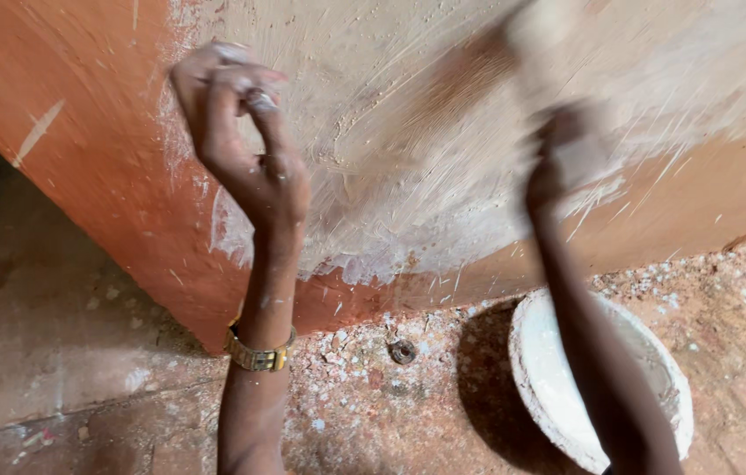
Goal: The person repeatedly dips a brush into a white bucket and applies white paint to a reddish-brown wall. The person uses the left hand to steady the wall while the right hand brushes paint in broad strokes. The painted area gradually expands across the wall surface.
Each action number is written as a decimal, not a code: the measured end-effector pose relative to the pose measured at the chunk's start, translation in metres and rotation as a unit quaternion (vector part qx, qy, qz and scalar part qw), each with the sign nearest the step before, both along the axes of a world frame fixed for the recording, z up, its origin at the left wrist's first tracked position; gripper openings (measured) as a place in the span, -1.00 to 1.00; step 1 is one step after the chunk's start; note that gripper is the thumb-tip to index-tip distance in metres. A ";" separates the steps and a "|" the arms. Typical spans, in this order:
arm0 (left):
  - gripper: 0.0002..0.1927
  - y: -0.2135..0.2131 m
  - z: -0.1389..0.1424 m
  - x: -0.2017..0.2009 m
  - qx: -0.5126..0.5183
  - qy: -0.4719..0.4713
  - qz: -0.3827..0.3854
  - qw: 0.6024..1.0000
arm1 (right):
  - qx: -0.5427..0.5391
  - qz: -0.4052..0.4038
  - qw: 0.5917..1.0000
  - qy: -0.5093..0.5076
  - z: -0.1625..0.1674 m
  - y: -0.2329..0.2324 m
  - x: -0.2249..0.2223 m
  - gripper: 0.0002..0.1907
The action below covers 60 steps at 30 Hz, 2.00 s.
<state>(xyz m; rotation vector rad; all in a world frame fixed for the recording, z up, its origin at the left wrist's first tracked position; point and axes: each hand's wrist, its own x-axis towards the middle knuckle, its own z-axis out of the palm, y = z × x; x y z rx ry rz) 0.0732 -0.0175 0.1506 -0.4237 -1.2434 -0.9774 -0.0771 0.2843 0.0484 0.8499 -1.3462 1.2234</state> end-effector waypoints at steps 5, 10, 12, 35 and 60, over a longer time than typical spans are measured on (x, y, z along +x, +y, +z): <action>-0.88 0.001 0.001 0.007 0.030 0.020 -0.051 0.998 | 0.235 -0.005 0.970 0.070 -0.082 -0.091 0.043 -0.82; -0.51 0.011 -0.004 0.006 -0.008 -0.013 -0.045 0.999 | 0.300 0.167 0.929 -0.136 -0.072 -0.070 0.059 -0.72; -0.44 0.019 -0.006 0.002 -0.032 -0.031 -0.048 0.998 | 0.273 0.085 0.953 -0.102 -0.042 -0.050 0.032 -0.58; -0.57 0.022 -0.004 -0.036 0.090 -0.057 -0.208 0.972 | 0.337 0.123 0.933 0.039 -0.025 -0.055 0.047 -0.75; -0.67 0.006 -0.006 -0.030 0.137 -0.086 -0.250 0.955 | 0.228 -0.003 0.971 -0.067 -0.015 -0.018 0.020 -0.89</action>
